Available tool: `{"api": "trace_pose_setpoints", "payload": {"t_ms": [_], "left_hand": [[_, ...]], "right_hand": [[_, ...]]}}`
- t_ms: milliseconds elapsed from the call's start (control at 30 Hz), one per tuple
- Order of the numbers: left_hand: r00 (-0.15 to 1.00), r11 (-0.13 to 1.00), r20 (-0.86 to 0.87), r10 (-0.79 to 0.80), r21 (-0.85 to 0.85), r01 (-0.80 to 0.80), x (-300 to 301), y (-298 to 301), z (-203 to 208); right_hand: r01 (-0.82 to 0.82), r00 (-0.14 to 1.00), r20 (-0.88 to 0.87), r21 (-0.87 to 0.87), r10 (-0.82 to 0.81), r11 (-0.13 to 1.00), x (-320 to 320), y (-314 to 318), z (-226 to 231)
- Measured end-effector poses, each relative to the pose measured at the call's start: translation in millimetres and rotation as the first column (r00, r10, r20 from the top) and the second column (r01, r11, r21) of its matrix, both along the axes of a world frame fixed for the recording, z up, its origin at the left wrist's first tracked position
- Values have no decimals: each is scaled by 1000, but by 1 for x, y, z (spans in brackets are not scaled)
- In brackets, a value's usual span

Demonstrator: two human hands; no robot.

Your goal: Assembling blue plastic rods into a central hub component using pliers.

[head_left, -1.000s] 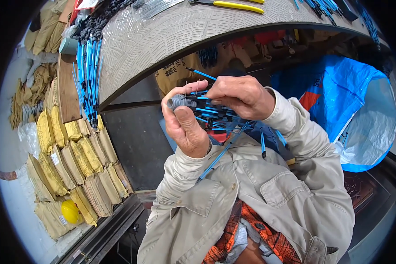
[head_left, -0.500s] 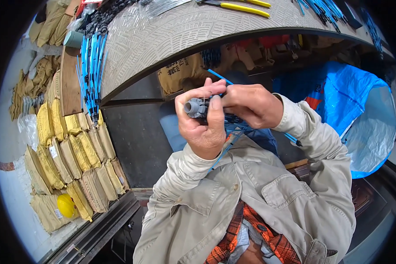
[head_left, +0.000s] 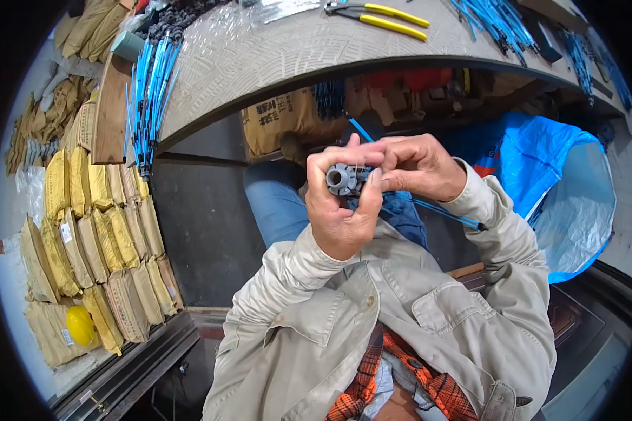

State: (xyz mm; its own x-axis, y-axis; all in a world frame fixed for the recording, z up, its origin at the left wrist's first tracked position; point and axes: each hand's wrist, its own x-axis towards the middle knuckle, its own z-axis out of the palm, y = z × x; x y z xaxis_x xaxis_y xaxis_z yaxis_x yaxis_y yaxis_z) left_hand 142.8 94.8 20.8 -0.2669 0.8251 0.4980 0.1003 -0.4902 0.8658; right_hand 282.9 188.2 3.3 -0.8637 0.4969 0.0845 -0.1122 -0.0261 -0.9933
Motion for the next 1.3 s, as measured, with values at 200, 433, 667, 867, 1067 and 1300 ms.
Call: {"api": "trace_pose_setpoints", "payload": {"t_ms": [200, 433, 667, 867, 1067, 1300], "left_hand": [[976, 982, 113, 188, -4, -189, -56, -10, 15], [885, 894, -120, 449, 63, -444, -132, -71, 34], [964, 974, -218, 150, -133, -181, -130, -96, 14], [979, 964, -195, 65, -239, -112, -137, -86, 17], [964, 957, -226, -139, -281, 73, -148, -84, 17], [986, 949, -150, -65, -314, 15, -157, -80, 19]], "right_hand": [[159, 981, 72, 243, -182, 957, -2, 49, 24], [139, 524, -23, 989, -851, 58, -30, 168, -2], [-203, 437, -51, 967, -898, -154, -42, 190, -13], [328, 901, -66, 751, -429, 573, -64, 56, 17], [138, 856, -203, 976, -476, -168, -113, -6, 54], [312, 808, -506, 802, -302, -509, -121, 15, 31]]}}
